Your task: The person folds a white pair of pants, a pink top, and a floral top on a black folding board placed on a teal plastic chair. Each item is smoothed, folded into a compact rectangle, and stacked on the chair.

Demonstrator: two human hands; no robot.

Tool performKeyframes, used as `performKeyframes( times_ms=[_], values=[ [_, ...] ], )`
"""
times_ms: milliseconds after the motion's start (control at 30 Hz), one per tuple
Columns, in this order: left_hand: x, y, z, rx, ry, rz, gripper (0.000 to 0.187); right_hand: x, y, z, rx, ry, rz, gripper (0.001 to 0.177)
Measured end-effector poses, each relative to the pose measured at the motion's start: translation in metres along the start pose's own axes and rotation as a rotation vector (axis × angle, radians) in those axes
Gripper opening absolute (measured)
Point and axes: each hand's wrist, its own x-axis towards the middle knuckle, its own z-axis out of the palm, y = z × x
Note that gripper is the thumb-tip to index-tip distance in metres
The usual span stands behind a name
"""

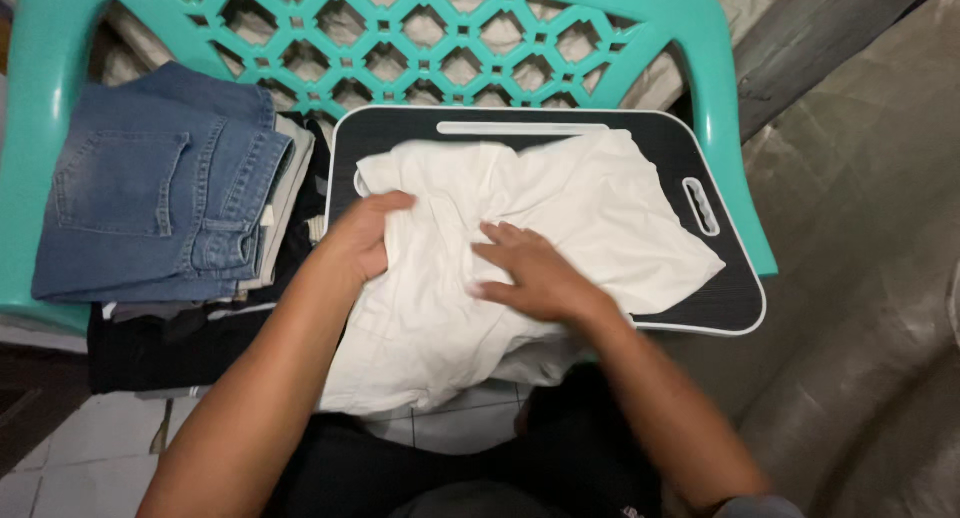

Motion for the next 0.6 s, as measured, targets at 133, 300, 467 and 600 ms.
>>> performKeyframes(
  times_ms=[133,300,467,600],
  values=[
    [0.015,0.016,-0.008,-0.021,0.201,0.07,0.04,0.018,0.1,-0.054,0.425,0.365,0.255,0.036],
    [0.033,0.028,-0.004,0.021,0.263,0.098,0.042,0.048,0.212,-0.093,0.207,0.827,0.519,0.033],
    [0.036,0.03,0.013,0.227,0.43,0.145,0.04,0.071,0.246,-0.065,-0.132,0.515,0.794,0.03],
    [-0.006,0.04,0.018,0.136,0.005,0.476,0.035,0.045,0.247,-0.082,0.642,1.108,0.39,0.01]
  ],
)
